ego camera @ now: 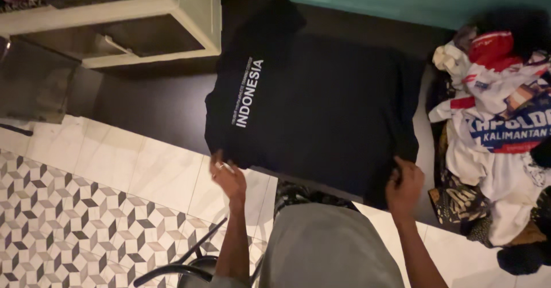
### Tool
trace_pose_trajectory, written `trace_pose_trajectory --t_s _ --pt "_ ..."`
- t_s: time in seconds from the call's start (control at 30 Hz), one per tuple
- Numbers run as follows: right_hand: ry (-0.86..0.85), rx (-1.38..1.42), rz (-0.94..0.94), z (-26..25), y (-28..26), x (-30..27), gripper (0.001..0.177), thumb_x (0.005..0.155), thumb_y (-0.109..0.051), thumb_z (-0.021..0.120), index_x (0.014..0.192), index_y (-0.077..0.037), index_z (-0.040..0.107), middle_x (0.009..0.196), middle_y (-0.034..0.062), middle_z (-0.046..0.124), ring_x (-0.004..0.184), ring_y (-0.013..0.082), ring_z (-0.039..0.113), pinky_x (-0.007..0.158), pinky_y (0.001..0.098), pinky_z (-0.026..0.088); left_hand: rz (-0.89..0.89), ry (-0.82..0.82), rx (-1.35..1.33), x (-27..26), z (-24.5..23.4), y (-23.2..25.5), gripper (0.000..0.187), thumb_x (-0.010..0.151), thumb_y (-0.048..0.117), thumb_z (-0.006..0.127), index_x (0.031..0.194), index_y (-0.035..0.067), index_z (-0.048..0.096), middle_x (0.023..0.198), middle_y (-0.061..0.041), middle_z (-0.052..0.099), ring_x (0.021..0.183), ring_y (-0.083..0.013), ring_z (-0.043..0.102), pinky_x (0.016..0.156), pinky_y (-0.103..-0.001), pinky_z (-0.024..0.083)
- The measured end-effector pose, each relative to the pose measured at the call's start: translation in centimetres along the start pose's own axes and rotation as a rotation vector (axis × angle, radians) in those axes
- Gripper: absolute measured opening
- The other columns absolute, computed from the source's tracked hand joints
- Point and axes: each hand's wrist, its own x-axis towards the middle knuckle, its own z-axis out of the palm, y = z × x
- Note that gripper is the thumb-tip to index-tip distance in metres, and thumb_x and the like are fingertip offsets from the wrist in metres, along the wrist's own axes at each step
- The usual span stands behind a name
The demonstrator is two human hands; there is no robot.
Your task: The person folds a white patterned shirt and a black shirt on a dark table and then places each item inside a white storage cabinet.
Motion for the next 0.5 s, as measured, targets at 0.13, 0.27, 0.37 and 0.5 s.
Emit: trace_pose_trajectory --t_s 0.13,0.27,0.37,0.5 --pt "0.029 -0.050 -0.244 2.2 -3.4 4.5 0.035 0.097 -0.007 0.065 0.131 -0.011 0.067 0.139 0.0183 0.058 0.132 0.0472 0.054 0.112 0.0554 0.043 0.296 -0.163 0.063 3.0 2.7 1.0 0.051 0.105 0.028 0.053 0.153 0.013 0.047 0.160 -0.019 0.041 0.147 -0.0400 0.037 0.116 -0.053 0.034" --pt "0.031 -0.180 -0.050 4.6 -2.0 7.6 0.036 0.103 -0.021 0.064 0.136 -0.006 0.068 0.138 0.0281 0.059 0.124 0.0523 0.053 0.097 0.0641 0.039 0.240 -0.201 0.237 5.0 4.3 -0.2 0.056 0.105 0.033 0.052 0.156 0.011 0.044 0.162 -0.017 0.037 0.150 -0.0392 0.031 0.113 -0.055 0.031" --pt "-0.175 -0.298 0.270 4.9 1.3 9.9 0.031 0.113 -0.032 0.058 0.129 -0.009 0.069 0.133 0.0231 0.062 0.124 0.0463 0.056 0.101 0.0648 0.041 0.067 -0.251 0.314 5.1 4.3 -0.4 0.057 0.102 0.034 0.051 0.154 0.013 0.043 0.163 -0.014 0.035 0.152 -0.0354 0.028 0.115 -0.056 0.027" --pt "-0.075 -0.015 0.148 5.1 4.3 14.1 0.036 0.122 -0.039 0.044 0.140 -0.013 0.061 0.131 0.0180 0.062 0.117 0.0415 0.055 0.100 0.0577 0.044 -0.101 -0.176 0.344 6.0 4.8 0.4 0.064 0.097 0.031 0.051 0.157 0.011 0.040 0.165 -0.011 0.035 0.156 -0.0308 0.027 0.125 -0.059 0.023"
